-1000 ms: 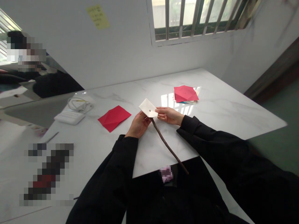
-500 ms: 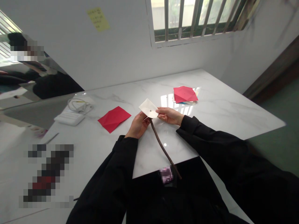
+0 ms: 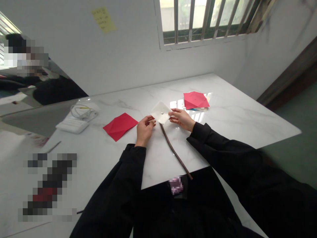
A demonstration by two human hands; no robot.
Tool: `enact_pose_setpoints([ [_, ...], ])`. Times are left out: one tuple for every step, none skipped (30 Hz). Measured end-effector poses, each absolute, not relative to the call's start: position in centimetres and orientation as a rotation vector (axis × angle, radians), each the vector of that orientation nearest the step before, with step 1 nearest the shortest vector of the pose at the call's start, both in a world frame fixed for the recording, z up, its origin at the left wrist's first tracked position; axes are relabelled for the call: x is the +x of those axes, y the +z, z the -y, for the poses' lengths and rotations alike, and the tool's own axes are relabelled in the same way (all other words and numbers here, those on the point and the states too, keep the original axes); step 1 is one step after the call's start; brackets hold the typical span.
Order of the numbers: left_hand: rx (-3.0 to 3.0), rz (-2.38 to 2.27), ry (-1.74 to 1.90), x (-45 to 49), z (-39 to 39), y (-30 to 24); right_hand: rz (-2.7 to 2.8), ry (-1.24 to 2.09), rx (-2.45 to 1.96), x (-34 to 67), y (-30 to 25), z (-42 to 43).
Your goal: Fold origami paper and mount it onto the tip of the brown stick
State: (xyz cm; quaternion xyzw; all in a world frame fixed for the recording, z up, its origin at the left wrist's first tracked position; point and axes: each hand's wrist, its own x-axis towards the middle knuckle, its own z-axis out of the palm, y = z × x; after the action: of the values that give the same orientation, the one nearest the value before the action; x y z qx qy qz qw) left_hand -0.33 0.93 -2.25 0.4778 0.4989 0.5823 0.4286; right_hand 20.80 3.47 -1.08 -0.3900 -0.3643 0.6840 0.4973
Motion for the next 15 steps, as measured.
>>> enact_pose_setpoints([
  [1.173, -1.231, 1.45, -0.3, -0.9, -2.1, 0.917, 1.631, -0.954, 20.9, -1.1, -3.4],
  [1.135, -1.206, 1.45, -0.3, -0.9, -1.8, 0.956, 1.605, -0.965, 20.9, -1.2, -3.4],
  [1.08, -1.171, 1.453, -0.4, -0.8, -1.6, 0.995, 1.578, -0.978, 21.0, -1.2, -3.4],
  [1.018, -1.131, 1.45, -0.4, -0.7, -1.3, 1.029, 1.554, -0.991, 21.0, -1.3, -3.4],
  [0.959, -1.09, 1.443, -0.4, -0.6, -1.0, 1.057, 1.533, -1.002, 21.0, -1.3, -3.4],
  [0.911, -1.05, 1.43, -0.4, -0.5, -0.8, 1.076, 1.517, -1.009, 21.0, -1.4, -3.3],
  [0.882, -1.013, 1.416, -0.4, -0.4, -0.5, 1.092, 1.508, -1.01, 20.9, -1.5, -3.3],
  [0.878, -0.982, 1.398, -0.3, -0.2, -0.3, 1.107, 1.504, -1.006, 20.9, -1.5, -3.3],
  [0.899, -0.96, 1.377, -0.2, 0.0, -0.2, 1.124, 1.503, -0.999, 20.8, -1.6, -3.3],
  [0.939, -0.948, 1.356, 0.0, 0.2, -0.1, 1.144, 1.502, -0.992, 20.7, -1.6, -3.2],
  [0.986, -0.947, 1.335, 0.2, 0.4, 0.0, 1.167, 1.501, -0.988, 20.7, -1.7, -3.2],
  [1.03, -0.956, 1.317, 0.3, 0.6, 0.0, 1.189, 1.5, -0.985, 20.6, -1.7, -3.2],
  [1.063, -0.97, 1.304, 0.5, 0.8, 0.0, 1.209, 1.498, -0.984, 20.6, -1.7, -3.1],
  [1.081, -0.989, 1.295, 0.6, 0.9, 0.0, 1.224, 1.495, -0.983, 20.6, -1.7, -3.1],
  [1.088, -1.007, 1.294, 0.7, 1.0, 0.0, 1.236, 1.492, -0.981, 20.6, -1.7, -3.0],
])
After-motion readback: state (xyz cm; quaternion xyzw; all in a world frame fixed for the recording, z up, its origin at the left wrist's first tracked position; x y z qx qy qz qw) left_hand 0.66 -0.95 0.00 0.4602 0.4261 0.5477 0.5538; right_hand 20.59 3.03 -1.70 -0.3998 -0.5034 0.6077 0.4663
